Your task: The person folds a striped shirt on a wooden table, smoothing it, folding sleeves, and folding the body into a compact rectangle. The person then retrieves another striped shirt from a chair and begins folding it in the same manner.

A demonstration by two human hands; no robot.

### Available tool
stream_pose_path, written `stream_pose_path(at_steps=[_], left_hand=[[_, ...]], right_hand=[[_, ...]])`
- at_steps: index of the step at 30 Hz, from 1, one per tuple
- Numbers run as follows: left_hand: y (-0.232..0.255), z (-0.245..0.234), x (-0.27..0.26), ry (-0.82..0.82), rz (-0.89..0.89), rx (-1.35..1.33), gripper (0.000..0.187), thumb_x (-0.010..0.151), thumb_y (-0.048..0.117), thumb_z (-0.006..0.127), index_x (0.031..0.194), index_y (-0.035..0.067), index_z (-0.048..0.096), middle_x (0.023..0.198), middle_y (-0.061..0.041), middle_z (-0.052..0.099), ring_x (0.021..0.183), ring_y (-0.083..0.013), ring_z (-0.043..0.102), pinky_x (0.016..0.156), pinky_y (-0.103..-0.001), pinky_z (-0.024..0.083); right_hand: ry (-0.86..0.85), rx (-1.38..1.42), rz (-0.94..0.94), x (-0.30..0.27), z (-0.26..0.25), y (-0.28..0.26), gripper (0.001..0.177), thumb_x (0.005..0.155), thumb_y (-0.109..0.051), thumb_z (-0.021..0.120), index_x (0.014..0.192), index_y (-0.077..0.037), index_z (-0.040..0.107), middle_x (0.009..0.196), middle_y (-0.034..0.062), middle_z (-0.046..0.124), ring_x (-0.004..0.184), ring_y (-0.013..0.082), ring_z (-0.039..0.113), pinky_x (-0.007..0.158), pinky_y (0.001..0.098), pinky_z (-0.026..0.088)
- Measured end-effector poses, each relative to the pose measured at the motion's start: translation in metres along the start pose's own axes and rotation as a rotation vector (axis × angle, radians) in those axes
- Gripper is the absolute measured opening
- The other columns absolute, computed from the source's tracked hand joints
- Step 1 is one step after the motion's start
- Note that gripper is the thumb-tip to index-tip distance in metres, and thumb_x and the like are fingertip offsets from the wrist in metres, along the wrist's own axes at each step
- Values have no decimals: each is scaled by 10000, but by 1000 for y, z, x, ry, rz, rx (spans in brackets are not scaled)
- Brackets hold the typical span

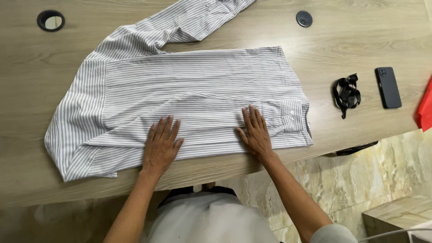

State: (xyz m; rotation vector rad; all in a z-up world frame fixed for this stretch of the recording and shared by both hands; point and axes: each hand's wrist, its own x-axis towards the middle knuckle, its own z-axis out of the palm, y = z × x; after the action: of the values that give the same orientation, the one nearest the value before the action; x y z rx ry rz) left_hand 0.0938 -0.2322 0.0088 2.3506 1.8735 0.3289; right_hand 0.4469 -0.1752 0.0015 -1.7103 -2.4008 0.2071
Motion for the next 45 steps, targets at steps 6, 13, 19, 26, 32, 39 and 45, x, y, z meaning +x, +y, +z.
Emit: stream_pose_path(at_steps=[6,13,19,26,32,39,45], left_hand=[[-27,-14,-71,14,-451,-38,753,1044,605,246,1663,200,106,1728,-154,58,1572,-387,63,1270,-557,9],[-48,-35,-113,88,-968,-176,818,1068,558,323,1682,109,22,1745,-205,-63,1611,-381,-85,1287,-559,-46],[-47,-35,-120,72,-979,-194,852,1048,567,327,1665,72,13,1747,-165,-55,1608,-368,-86,1298,-526,-49],[-59,-37,-130,70,-921,-191,835,1057,541,356,1658,41,61,1736,-188,-45,1592,-384,-76,1274,-542,-52],[-49,-34,-107,364,-855,-240,490,1104,314,496,1477,-5,495,1444,-197,504,1328,-368,424,1135,-563,318],[-75,-31,-50,490,-1290,-1094,287,1064,372,662,1088,87,648,925,13,662,767,-89,584,618,-258,465],[-89,-28,-45,535,-1382,-1262,130,956,259,711,1013,146,681,869,39,707,659,-69,599,507,-217,423]], right_hand=[[166,-24,156,-52,-13,46,728,1087,-547,404,1678,-181,188,1749,165,82,1612,386,61,1294,534,67],[31,49,366,-81,-21,83,759,1036,-615,386,1660,-223,205,1729,177,88,1582,414,40,1248,598,29],[59,45,357,-81,-15,87,825,1031,-626,385,1667,-163,134,1734,172,99,1591,397,47,1256,579,40],[48,103,353,-86,-16,100,868,1002,-615,408,1652,-115,123,1721,173,101,1586,362,48,1268,541,53],[375,473,630,-80,-41,113,749,1028,-413,517,1607,2,286,1632,243,340,1481,391,381,1212,478,349],[131,233,731,-44,-79,126,537,983,-437,671,1301,-6,692,1252,244,665,1102,367,664,980,457,514],[83,447,816,-36,-74,137,547,886,-384,780,1239,17,662,1038,171,711,909,274,686,818,409,548]])
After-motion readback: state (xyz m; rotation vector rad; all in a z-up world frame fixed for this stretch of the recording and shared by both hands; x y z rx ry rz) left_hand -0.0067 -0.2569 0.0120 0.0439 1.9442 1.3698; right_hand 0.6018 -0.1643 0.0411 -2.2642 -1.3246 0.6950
